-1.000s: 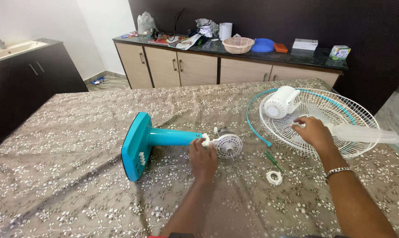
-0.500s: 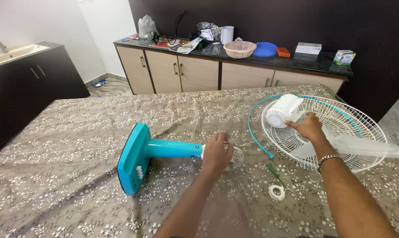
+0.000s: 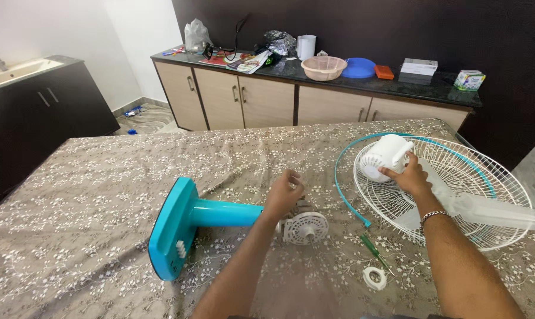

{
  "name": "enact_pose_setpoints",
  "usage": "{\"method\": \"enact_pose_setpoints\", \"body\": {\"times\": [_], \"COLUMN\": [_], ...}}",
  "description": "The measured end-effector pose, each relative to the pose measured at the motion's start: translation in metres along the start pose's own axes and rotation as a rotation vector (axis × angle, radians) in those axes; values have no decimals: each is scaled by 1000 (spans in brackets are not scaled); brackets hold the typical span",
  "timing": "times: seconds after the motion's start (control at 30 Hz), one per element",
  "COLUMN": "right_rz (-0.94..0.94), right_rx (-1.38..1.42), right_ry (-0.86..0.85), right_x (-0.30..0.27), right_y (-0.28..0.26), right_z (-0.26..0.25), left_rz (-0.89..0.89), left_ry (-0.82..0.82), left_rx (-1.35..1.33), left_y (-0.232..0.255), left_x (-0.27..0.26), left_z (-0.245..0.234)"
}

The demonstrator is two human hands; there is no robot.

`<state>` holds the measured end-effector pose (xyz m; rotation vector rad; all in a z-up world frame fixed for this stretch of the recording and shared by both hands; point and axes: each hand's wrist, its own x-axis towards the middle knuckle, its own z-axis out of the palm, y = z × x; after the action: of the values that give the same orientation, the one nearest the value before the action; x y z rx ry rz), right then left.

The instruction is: The person reassembles a disassembled electric fan on a table. They attach the motor housing, install the fan blade, and secure the front grille with a central nut.

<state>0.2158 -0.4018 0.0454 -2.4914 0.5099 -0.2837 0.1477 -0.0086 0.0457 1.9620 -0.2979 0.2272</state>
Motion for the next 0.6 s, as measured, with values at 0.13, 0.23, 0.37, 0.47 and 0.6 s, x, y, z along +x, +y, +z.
{"method": "enact_pose_setpoints", "body": {"times": [0.13,0.23,0.37,0.47,0.6], "right_rz": [-64,-92,-141,-250,-440], "right_rx": [-22,8,62,83,159], "right_ry": [58,41,48,61,76], "right_x": [-11,-15,-17,-22,-51], "right_y": [-10,-16,-25,-33,-52], "right_z": [-4,-5,-3,-3,-19], "left_rz": [31,24,18,37,82], "left_ry": [22,16,5,0,13], "left_rx": [31,24,88,58,43], "left_y": [-7,-7,-1,2,7], "left_x": [6,2,-12,-17,-18], "left_z": [0,2,0,-3,-4]}}
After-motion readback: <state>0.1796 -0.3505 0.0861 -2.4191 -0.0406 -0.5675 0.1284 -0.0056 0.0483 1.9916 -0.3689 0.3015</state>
